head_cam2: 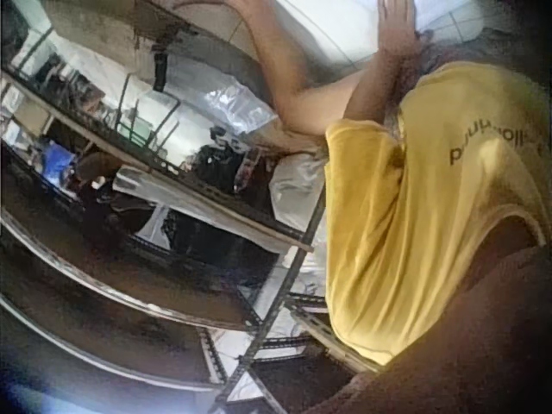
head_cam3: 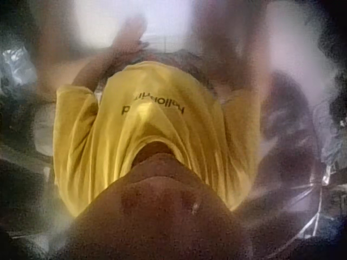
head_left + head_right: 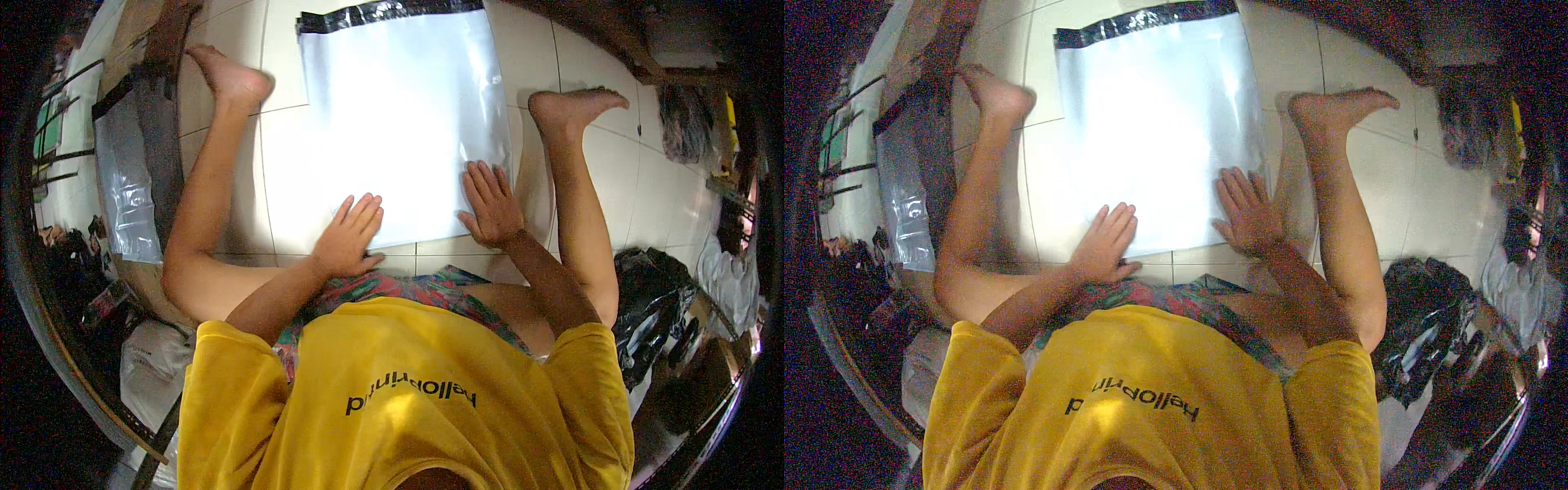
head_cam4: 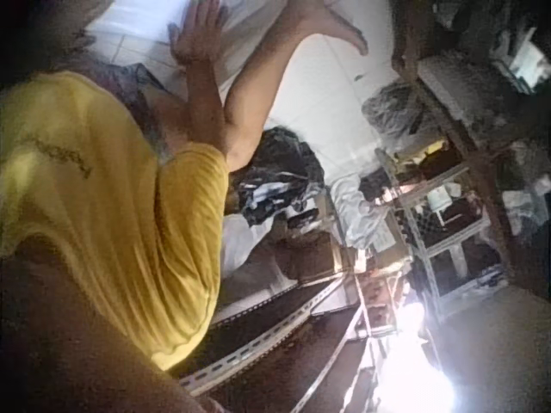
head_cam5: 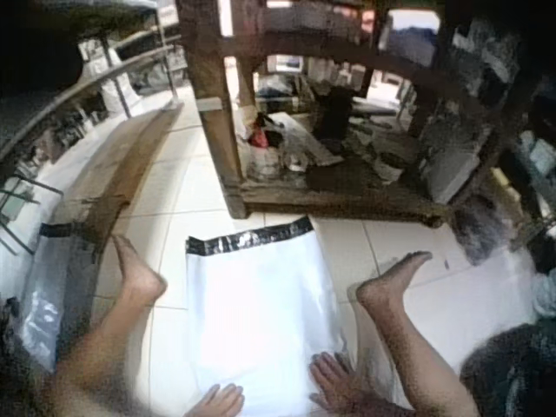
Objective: The person sits on the floor and repeatedly unfolds, smooths, and refolds white poly mailers with black adhesive strips. They handle the mailers one at a time, pressing them flat and stacking them on the floor.
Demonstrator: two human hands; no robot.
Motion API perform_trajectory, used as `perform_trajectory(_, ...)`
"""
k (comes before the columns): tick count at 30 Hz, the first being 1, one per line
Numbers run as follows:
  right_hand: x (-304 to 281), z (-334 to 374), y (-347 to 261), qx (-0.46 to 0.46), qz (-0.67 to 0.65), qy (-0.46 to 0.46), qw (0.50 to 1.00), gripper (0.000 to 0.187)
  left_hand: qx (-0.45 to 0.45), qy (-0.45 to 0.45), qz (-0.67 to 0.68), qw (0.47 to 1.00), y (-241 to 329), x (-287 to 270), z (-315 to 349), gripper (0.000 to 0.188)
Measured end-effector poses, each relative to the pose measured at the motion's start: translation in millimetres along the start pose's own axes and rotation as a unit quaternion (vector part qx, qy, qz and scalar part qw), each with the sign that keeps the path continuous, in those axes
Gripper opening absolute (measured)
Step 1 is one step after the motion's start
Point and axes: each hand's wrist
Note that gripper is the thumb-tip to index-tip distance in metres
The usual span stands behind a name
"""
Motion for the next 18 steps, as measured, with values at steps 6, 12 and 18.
perform_trajectory(6,-3.9,1.6,-0.4,-0.02,-0.015,0.038,0.999,0.072,0.13,0.111,0.04,0.984,29.0,-2.2,-35.2,0.088)
perform_trajectory(12,-24.6,-42.7,-9.3,-0.162,-0.176,0.073,0.968,0.063,0.146,0.111,-0.014,0.983,19.4,6.1,-47.1,0.086)
perform_trajectory(18,-9.9,-161.9,-88.2,-0.486,-0.207,-0.015,0.849,0.059,0.084,-0.001,0.278,0.957,14.2,36.0,-44.1,0.074)
Point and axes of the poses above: each hand's wrist, its own z-axis away from the middle knuckle, its own x-axis out of the palm, y = z × x, and after that the axes turned 11 degrees about -x, right-handed
